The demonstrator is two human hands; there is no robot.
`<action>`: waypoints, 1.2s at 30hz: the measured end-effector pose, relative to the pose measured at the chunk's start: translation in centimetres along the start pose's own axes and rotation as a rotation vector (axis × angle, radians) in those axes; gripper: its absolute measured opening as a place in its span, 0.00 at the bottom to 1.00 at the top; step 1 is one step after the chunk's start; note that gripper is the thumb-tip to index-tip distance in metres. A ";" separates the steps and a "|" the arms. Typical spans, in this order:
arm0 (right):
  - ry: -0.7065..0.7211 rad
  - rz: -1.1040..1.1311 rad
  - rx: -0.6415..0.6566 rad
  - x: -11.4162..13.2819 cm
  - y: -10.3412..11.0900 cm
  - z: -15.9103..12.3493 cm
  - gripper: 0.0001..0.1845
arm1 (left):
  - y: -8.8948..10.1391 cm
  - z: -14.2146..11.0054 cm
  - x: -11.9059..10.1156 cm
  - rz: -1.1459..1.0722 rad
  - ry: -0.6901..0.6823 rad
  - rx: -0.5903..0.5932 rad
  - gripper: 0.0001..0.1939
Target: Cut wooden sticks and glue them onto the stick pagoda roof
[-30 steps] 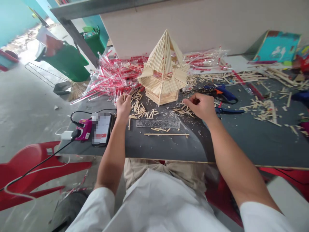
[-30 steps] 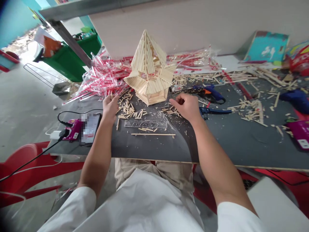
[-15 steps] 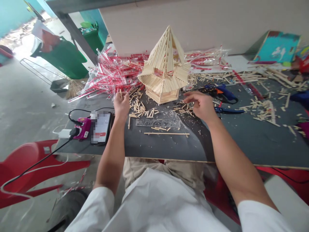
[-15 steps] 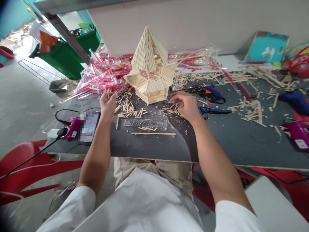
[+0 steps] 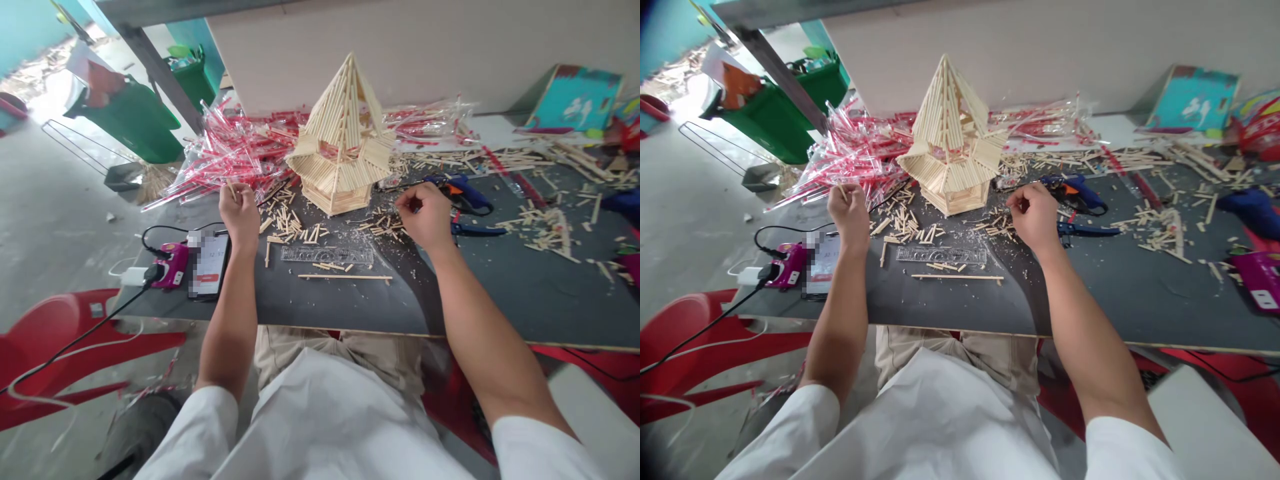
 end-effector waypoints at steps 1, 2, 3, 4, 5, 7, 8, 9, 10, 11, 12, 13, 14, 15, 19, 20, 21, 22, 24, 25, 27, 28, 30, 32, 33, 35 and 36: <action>-0.007 -0.002 0.007 0.1 0.0 0.0 0.08 | 0.1 0.0 0.0 -0.057 0.039 -0.036 0.08; -0.011 -0.008 0.014 0.1 0.0 0.0 0.07 | 0.1 0.0 0.0 -0.126 0.091 -0.066 0.09; -0.013 -0.016 0.019 0.2 -0.1 0.0 0.07 | 0.1 0.0 0.0 -0.200 0.149 -0.086 0.09; -0.013 -0.025 0.022 0.2 -0.1 0.0 0.07 | 0.0 0.0 0.0 -0.269 0.206 -0.097 0.09; -0.008 -0.033 0.023 0.3 -0.1 0.0 0.07 | 0.0 0.0 0.0 -0.321 0.250 -0.108 0.10; 0.005 -0.040 0.024 0.3 -0.1 0.0 0.07 | 0.1 0.0 -0.1 -0.344 0.275 -0.127 0.11; 0.011 -0.042 0.022 0.3 -0.1 0.0 0.07 | 0.2 0.0 -0.3 -0.348 0.279 -0.138 0.11; 0.014 -0.045 0.023 0.2 -0.1 0.0 0.07 | 0.2 0.0 -0.4 -0.346 0.279 -0.145 0.11; 0.013 -0.047 0.026 0.2 -0.1 0.0 0.07 | 0.2 0.0 -0.5 -0.336 0.276 -0.148 0.11; 0.008 -0.048 0.032 0.2 -0.1 0.0 0.07 | 0.2 0.0 -0.6 -0.323 0.271 -0.146 0.11; 0.000 -0.045 0.041 0.1 -0.1 0.0 0.07 | 0.2 0.0 -0.7 -0.307 0.267 -0.140 0.11; -0.010 -0.039 0.052 0.1 -0.2 -0.1 0.07 | 0.2 0.1 -0.8 -0.287 0.263 -0.131 0.10; -0.021 -0.031 0.064 0.2 -0.2 -0.1 0.07 | 0.1 0.1 -0.8 -0.265 0.258 -0.117 0.11; -0.032 -0.021 0.074 0.2 -0.2 -0.1 0.07 | 0.0 0.1 -0.7 -0.240 0.252 -0.099 0.11; -0.062 0.000 0.097 0.2 -0.4 -0.3 0.05 | -0.5 -0.2 -0.4 -0.097 0.188 0.018 0.11; -0.067 0.001 0.099 0.2 -0.4 -0.2 0.05 | -0.6 -0.3 -0.4 -0.044 0.159 0.058 0.10; -0.071 0.001 0.099 0.1 -0.5 -0.2 0.04 | -0.8 -0.5 -0.4 0.015 0.122 0.103 0.10; -0.073 0.000 0.100 0.1 -0.5 -0.2 0.04 | -0.8 -0.6 -0.5 0.083 0.078 0.153 0.10; -0.074 0.000 0.105 0.0 -0.6 -0.2 0.03 | -0.9 -0.8 -0.7 0.230 -0.014 0.268 0.09; -0.072 0.001 0.109 -0.1 -0.7 -0.2 0.04 | -0.9 -0.9 -0.8 0.303 -0.055 0.330 0.08; -0.073 0.008 0.113 -0.2 -0.8 -0.2 0.04 | -0.9 -0.9 -0.7 0.439 -0.108 0.453 0.08; -0.075 0.010 0.113 -0.2 -0.8 -0.2 0.04 | -1.0 -0.9 -0.6 0.500 -0.118 0.510 0.09; -0.083 0.010 0.108 -0.2 -0.7 -0.3 0.04 | -1.2 -0.8 -0.3 0.610 -0.115 0.600 0.13; -0.092 0.004 0.109 -0.3 -0.7 -0.3 0.03 | -1.7 -0.7 0.2 0.700 -0.097 0.663 0.18; -0.095 0.001 0.110 -0.4 -0.7 -0.3 0.03 | -2.0 -0.7 0.4 0.737 -0.091 0.686 0.19; -0.099 -0.005 0.116 -0.6 -0.7 -0.2 0.03 | -2.8 -0.7 0.7 0.792 -0.090 0.727 0.21; -0.099 -0.008 0.120 -0.6 -0.7 -0.2 0.03 | -3.1 -0.7 0.8 0.814 -0.091 0.743 0.21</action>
Point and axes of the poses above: each hand's wrist, its own z-axis towards the middle knuckle, its own y-axis out of the back of the hand, x = y × z, the point moved 3 cm from there along z, towards the middle knuckle, and after that the axes turned 15 degrees about -y, right-handed, at the moved point
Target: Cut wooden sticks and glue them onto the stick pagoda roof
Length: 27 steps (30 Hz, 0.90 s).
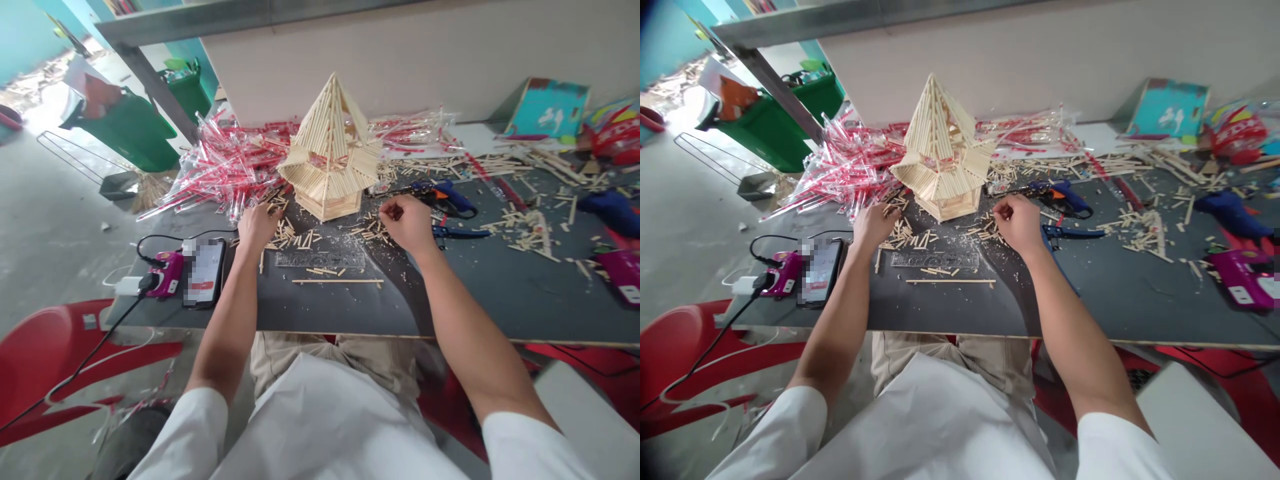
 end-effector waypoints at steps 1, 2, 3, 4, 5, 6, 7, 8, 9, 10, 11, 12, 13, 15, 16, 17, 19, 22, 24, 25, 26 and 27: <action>0.001 -0.001 0.006 0.0 0.0 0.0 0.03 | -0.2 0.2 -0.2 0.019 0.001 0.013 0.22; 0.004 -0.002 0.015 0.0 -0.1 0.0 0.03 | -0.4 0.4 -0.3 0.036 0.005 0.025 0.22; 0.006 -0.002 0.025 0.0 -0.2 0.0 0.02 | -0.5 0.5 -0.5 0.050 0.011 0.034 0.22; 0.010 -0.001 0.035 0.1 -0.2 -0.1 0.02 | -0.6 0.6 -0.6 0.062 0.018 0.042 0.21; 0.012 0.000 0.044 0.1 -0.3 -0.1 0.02 | -0.6 0.7 -0.7 0.071 0.026 0.048 0.21; 0.014 0.002 0.053 0.2 -0.4 -0.2 0.02 | -0.7 0.7 -0.8 0.076 0.031 0.054 0.20; 0.016 0.004 0.060 0.3 -0.4 -0.3 0.02 | -0.7 0.7 -0.9 0.078 0.036 0.060 0.19; 0.018 0.006 0.066 0.4 -0.5 -0.3 0.02 | -0.7 0.6 -0.9 0.077 0.040 0.064 0.19; 0.021 0.007 0.069 0.4 -0.5 -0.4 0.02 | -0.7 0.6 -1.0 0.075 0.043 0.067 0.18; 0.022 0.009 0.071 0.4 -0.5 -0.4 0.02 | -0.6 0.6 -1.0 0.074 0.047 0.068 0.18; 0.023 0.010 0.073 0.4 -0.6 -0.4 0.02 | -0.6 0.6 -0.9 0.073 0.051 0.068 0.18; 0.023 0.011 0.074 0.4 -0.6 -0.4 0.02 | -0.6 0.7 -0.9 0.075 0.055 0.068 0.18; 0.023 0.013 0.076 0.3 -0.6 -0.4 0.02 | -0.6 0.7 -0.9 0.080 0.059 0.067 0.18; 0.020 0.018 0.080 0.2 -0.6 -0.4 0.02 | -0.6 0.8 -0.8 0.097 0.064 0.062 0.18; 0.018 0.021 0.083 0.2 -0.7 -0.4 0.02 | -0.6 0.9 -0.8 0.109 0.067 0.058 0.18; 0.017 0.024 0.085 0.2 -0.7 -0.4 0.02 | -0.6 0.9 -0.8 0.121 0.069 0.053 0.18; 0.017 0.027 0.090 0.4 -0.7 -0.5 0.02 | -0.5 0.7 -0.9 0.138 0.068 0.040 0.17; 0.023 0.029 0.093 0.7 -0.6 -0.7 0.02 | -0.1 0.1 -1.0 0.138 0.059 -0.008 0.18; 0.026 0.029 0.089 0.9 -0.6 -0.7 0.03 | 0.4 -0.5 -1.3 0.133 0.049 -0.061 0.20; 0.028 0.029 0.087 0.9 -0.6 -0.8 0.03 | 0.6 -0.8 -1.5 0.131 0.038 -0.087 0.20; 0.032 0.029 0.088 1.0 -0.6 -0.8 0.04 | 0.8 -1.1 -1.8 0.129 0.019 -0.108 0.20; 0.037 0.027 0.094 1.2 -0.6 -0.9 0.06 | 1.0 -1.5 -2.2 0.125 -0.009 -0.121 0.19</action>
Point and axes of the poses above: each hand's wrist, its own z-axis towards the middle knuckle, its own y-axis out of the back of the hand, x = y × z, the point moved 3 cm from there along z, towards the middle knuckle, and after that the axes turned 15 degrees about -y, right-handed, at the moved point
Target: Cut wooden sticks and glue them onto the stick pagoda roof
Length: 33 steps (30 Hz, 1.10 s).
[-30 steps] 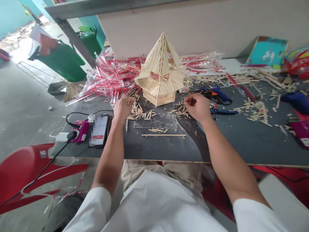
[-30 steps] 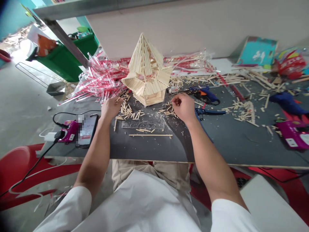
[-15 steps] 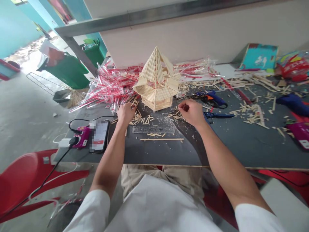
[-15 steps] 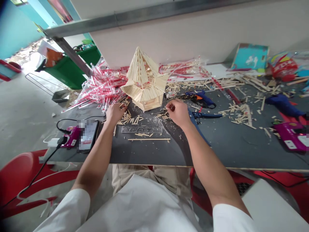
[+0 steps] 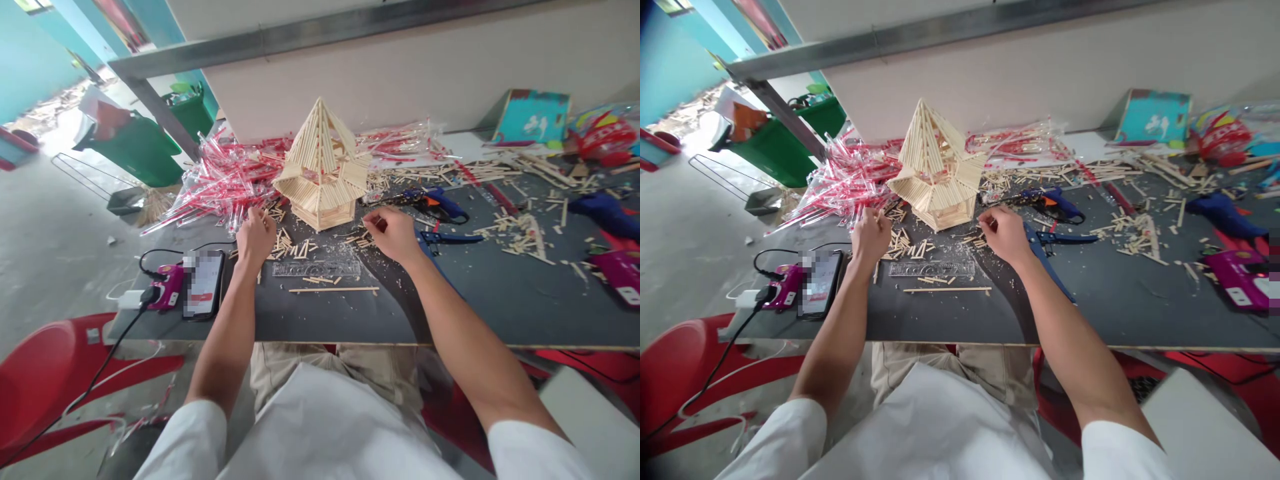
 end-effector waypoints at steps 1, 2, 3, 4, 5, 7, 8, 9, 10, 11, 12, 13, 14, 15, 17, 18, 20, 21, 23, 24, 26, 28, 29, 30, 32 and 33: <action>0.007 -0.002 0.012 0.1 -0.1 -0.1 0.07 | 0.2 -0.3 -0.5 -0.007 -0.035 -0.009 0.19; 0.015 -0.002 0.029 0.3 -0.2 -0.2 0.09 | 0.4 -0.6 -1.1 -0.017 -0.076 -0.013 0.18; 0.024 0.002 0.046 0.5 -0.3 -0.3 0.11 | 0.5 -0.9 -1.8 -0.030 -0.121 -0.011 0.17; 0.036 0.009 0.063 0.8 -0.4 -0.4 0.11 | 0.5 -1.2 -2.5 -0.046 -0.172 -0.004 0.17; 0.052 0.018 0.076 1.2 -0.4 -0.6 0.12 | 0.5 -1.6 -3.4 -0.064 -0.229 0.008 0.17; 0.099 0.035 0.095 2.1 -0.5 -1.1 0.13 | 0.2 -2.3 -5.0 -0.111 -0.357 0.053 0.15; 0.128 0.038 0.107 2.7 -0.5 -1.4 0.14 | 0.1 -2.7 -5.9 -0.138 -0.422 0.079 0.15; 0.159 0.036 0.126 3.4 -0.5 -1.7 0.14 | -0.1 -3.0 -6.6 -0.165 -0.485 0.106 0.15; 0.190 0.030 0.152 4.0 -0.6 -2.1 0.15 | -0.3 -3.3 -7.3 -0.192 -0.543 0.131 0.15; 0.220 0.020 0.184 4.7 -0.7 -2.4 0.15 | -0.5 -3.6 -7.9 -0.217 -0.594 0.154 0.15; 0.246 0.010 0.221 5.3 -0.8 -2.8 0.15 | -0.6 -3.8 -8.3 -0.241 -0.634 0.172 0.15; 0.263 0.009 0.267 5.8 -1.0 -3.1 0.14 | -0.7 -4.0 -8.6 -0.261 -0.664 0.186 0.14; 0.269 0.018 0.314 6.1 -1.1 -3.3 0.13 | -0.7 -4.1 -8.9 -0.279 -0.685 0.195 0.14; 0.265 0.037 0.355 6.3 -1.3 -3.4 0.12 | -0.8 -4.1 -9.0 -0.294 -0.699 0.199 0.15; 0.237 0.088 0.405 6.2 -1.7 -3.4 0.11 | -0.7 -4.2 -9.1 -0.322 -0.721 0.196 0.15; 0.220 0.111 0.413 6.0 -1.8 -3.3 0.11 | -0.7 -4.2 -9.2 -0.337 -0.730 0.191 0.15; 0.183 0.139 0.406 5.6 -2.1 -3.1 0.12 | -0.6 -4.2 -9.2 -0.366 -0.739 0.173 0.15; 0.160 0.153 0.406 5.4 -2.1 -3.0 0.13 | -0.6 -4.3 -9.2 -0.381 -0.734 0.159 0.15; 0.098 0.189 0.411 5.1 -2.3 -2.9 0.15 | -0.7 -4.2 -9.2 -0.413 -0.711 0.125 0.14; 0.060 0.213 0.417 5.0 -2.5 -3.0 0.16 | -0.7 -4.2 -9.2 -0.430 -0.695 0.107 0.14; -0.022 0.270 0.444 4.9 -2.8 -3.2 0.18 | -0.7 -4.2 -9.2 -0.472 -0.665 0.076 0.13; -0.094 0.332 0.484 4.9 -3.2 -3.5 0.20 | -0.6 -4.2 -9.2 -0.526 -0.636 0.052 0.12; -0.122 0.362 0.506 4.9 -3.5 -3.6 0.20 | -0.6 -4.2 -9.2 -0.560 -0.620 0.040 0.12; -0.147 0.391 0.526 4.8 -3.7 -3.7 0.20 | -0.6 -4.2 -9.2 -0.600 -0.600 0.028 0.12; -0.191 0.454 0.550 4.8 -4.1 -3.8 0.20 | -0.7 -4.2 -9.2 -0.698 -0.543 0.002 0.13; -0.212 0.487 0.556 4.8 -4.3 -3.8 0.21 | -0.8 -4.1 -9.2 -0.756 -0.505 -0.012 0.14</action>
Point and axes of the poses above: each hand's wrist, its own z-axis towards the middle knuckle, its own y-axis out of the back of the hand, x = y × z, the point moved 3 cm from there along z, towards the middle knuckle, and after that the axes turned 15 degrees about -y, right-handed, at the moved point
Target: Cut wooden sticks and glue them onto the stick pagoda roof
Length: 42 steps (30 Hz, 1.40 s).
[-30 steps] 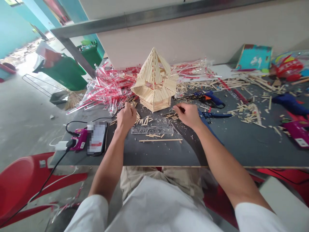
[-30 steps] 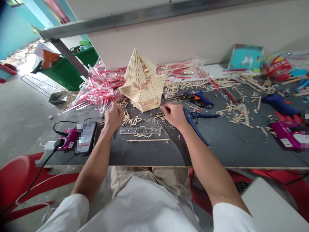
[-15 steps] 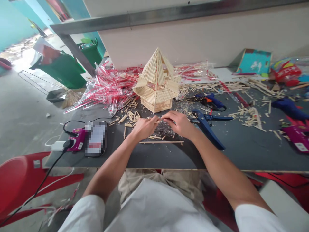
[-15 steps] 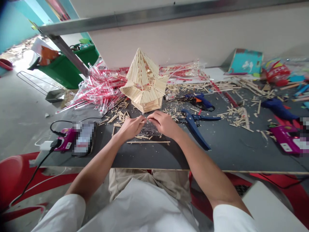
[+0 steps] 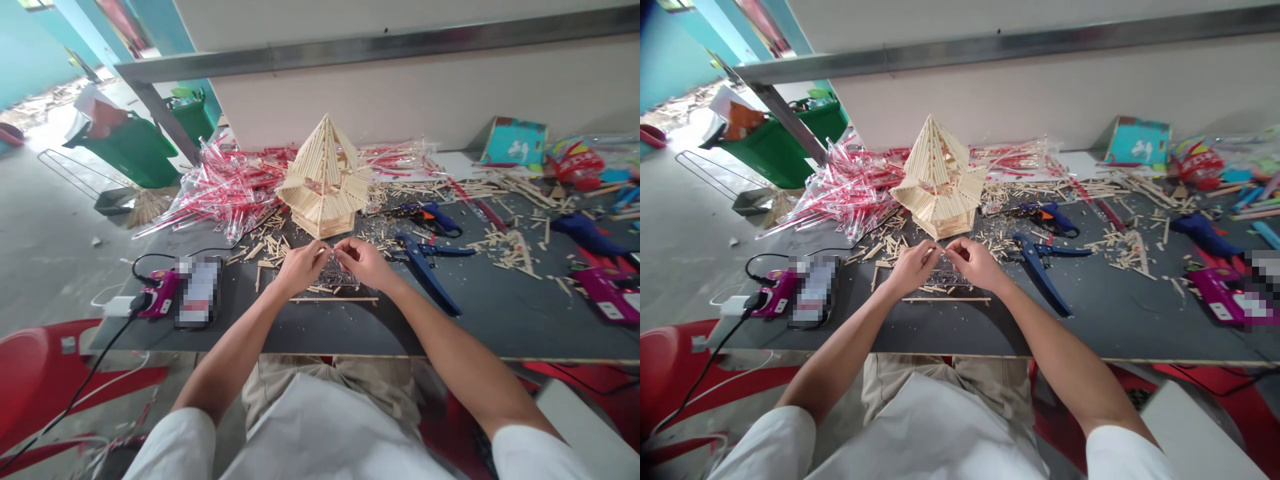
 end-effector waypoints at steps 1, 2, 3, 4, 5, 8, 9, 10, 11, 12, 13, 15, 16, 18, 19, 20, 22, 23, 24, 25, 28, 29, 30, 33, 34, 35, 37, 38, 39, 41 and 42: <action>-0.011 0.037 0.003 0.0 -0.1 0.1 0.21 | -0.1 0.0 0.1 -0.054 0.029 -0.042 0.16; -0.021 0.072 0.005 0.0 -0.2 0.1 0.22 | -0.3 0.0 0.3 -0.110 0.059 -0.084 0.18; -0.030 0.104 0.007 0.0 -0.3 0.1 0.22 | -0.5 0.0 0.4 -0.167 0.087 -0.124 0.19; -0.039 0.132 0.008 0.1 -0.4 0.0 0.23 | -0.7 0.0 0.5 -0.222 0.112 -0.159 0.20; -0.047 0.157 0.008 0.3 -0.5 0.0 0.23 | -0.8 0.1 0.6 -0.274 0.133 -0.189 0.21; -0.063 0.210 0.005 0.7 -0.8 -0.2 0.23 | -1.2 0.1 0.6 -0.412 0.172 -0.237 0.23; -0.067 0.221 0.007 0.9 -0.9 -0.3 0.23 | -1.3 0.1 0.5 -0.452 0.180 -0.243 0.24; -0.070 0.228 0.011 0.9 -1.0 -0.3 0.23 | -1.4 0.0 0.5 -0.488 0.187 -0.245 0.24; -0.073 0.233 0.016 1.0 -1.2 -0.3 0.23 | -1.5 0.0 0.4 -0.519 0.193 -0.246 0.24; -0.077 0.235 0.023 0.9 -1.3 -0.3 0.23 | -1.6 0.0 0.4 -0.545 0.199 -0.246 0.25; -0.081 0.234 0.029 0.9 -1.4 -0.2 0.23 | -1.6 0.0 0.3 -0.566 0.205 -0.248 0.25; -0.089 0.224 0.036 0.9 -1.5 -0.2 0.23 | -1.6 0.1 0.2 -0.590 0.211 -0.259 0.25; -0.089 0.216 0.033 0.9 -1.3 -0.2 0.22 | -1.4 0.3 0.2 -0.591 0.211 -0.271 0.24; -0.077 0.192 0.006 1.5 -0.4 -0.1 0.21 | -0.8 0.9 0.0 -0.574 0.209 -0.303 0.23; -0.066 0.178 -0.014 1.9 0.3 -0.1 0.20 | -0.3 1.3 -0.1 -0.555 0.207 -0.324 0.22; -0.054 0.167 -0.036 2.6 1.1 -0.1 0.19 | 0.3 1.8 -0.2 -0.530 0.205 -0.346 0.21; -0.021 0.130 -0.091 4.4 2.9 0.0 0.16 | 1.8 3.2 -0.5 -0.469 0.194 -0.394 0.17; 0.001 0.107 -0.126 5.4 3.9 0.1 0.15 | 2.7 4.0 -0.6 -0.435 0.187 -0.416 0.15; 0.038 0.067 -0.171 6.6 4.8 0.3 0.14 | 3.5 4.8 -0.6 -0.399 0.176 -0.436 0.13; 0.080 0.040 -0.212 7.7 5.6 0.4 0.13 | 4.4 5.6 -0.6 -0.357 0.162 -0.455 0.12; 0.161 -0.071 -0.312 10.7 7.3 1.2 0.12 | 6.2 7.8 -0.6 -0.032 0.047 -0.459 0.13; 0.176 -0.108 -0.336 11.5 7.6 1.6 0.13 | 6.4 8.3 -0.5 0.063 0.019 -0.455 0.14; 0.186 -0.135 -0.350 12.2 7.8 1.9 0.13 | 6.5 8.7 -0.4 0.132 0.002 -0.448 0.16; 0.170 -0.145 -0.324 13.8 8.4 2.9 0.16 | 6.2 9.5 -0.3 0.241 0.008 -0.408 0.16; 0.160 -0.128 -0.306 14.2 8.6 3.2 0.17 | 6.0 9.6 -0.4 0.281 0.015 -0.371 0.16; 0.155 -0.110 -0.293 14.5 8.7 3.4 0.17 | 5.9 9.6 -0.5 0.325 0.023 -0.328 0.16; 0.153 -0.095 -0.289 15.0 8.8 3.6 0.17 | 5.6 9.6 -0.8 0.396 0.038 -0.247 0.16; 0.145 -0.109 -0.284 15.1 8.7 3.6 0.17 | 5.5 9.5 -1.1 0.417 0.045 -0.220 0.16; 0.132 -0.136 -0.269 15.1 8.4 3.7 0.17 | 5.3 9.4 -1.3 0.429 0.048 -0.203 0.17; 0.101 -0.203 -0.205 14.9 7.6 3.6 0.16 | 4.8 9.2 -1.9 0.437 0.033 -0.182 0.15; 0.091 -0.229 -0.168 14.7 7.2 3.5 0.15 | 4.4 9.2 -2.2 0.437 0.013 -0.168 0.14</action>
Point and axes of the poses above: each hand's wrist, its own z-axis towards the middle knuckle, its own y-axis out of the back of the hand, x = y × z, the point moved 3 cm from there along z, towards the middle knuckle, and after that the axes turned 15 degrees about -y, right-handed, at the moved point
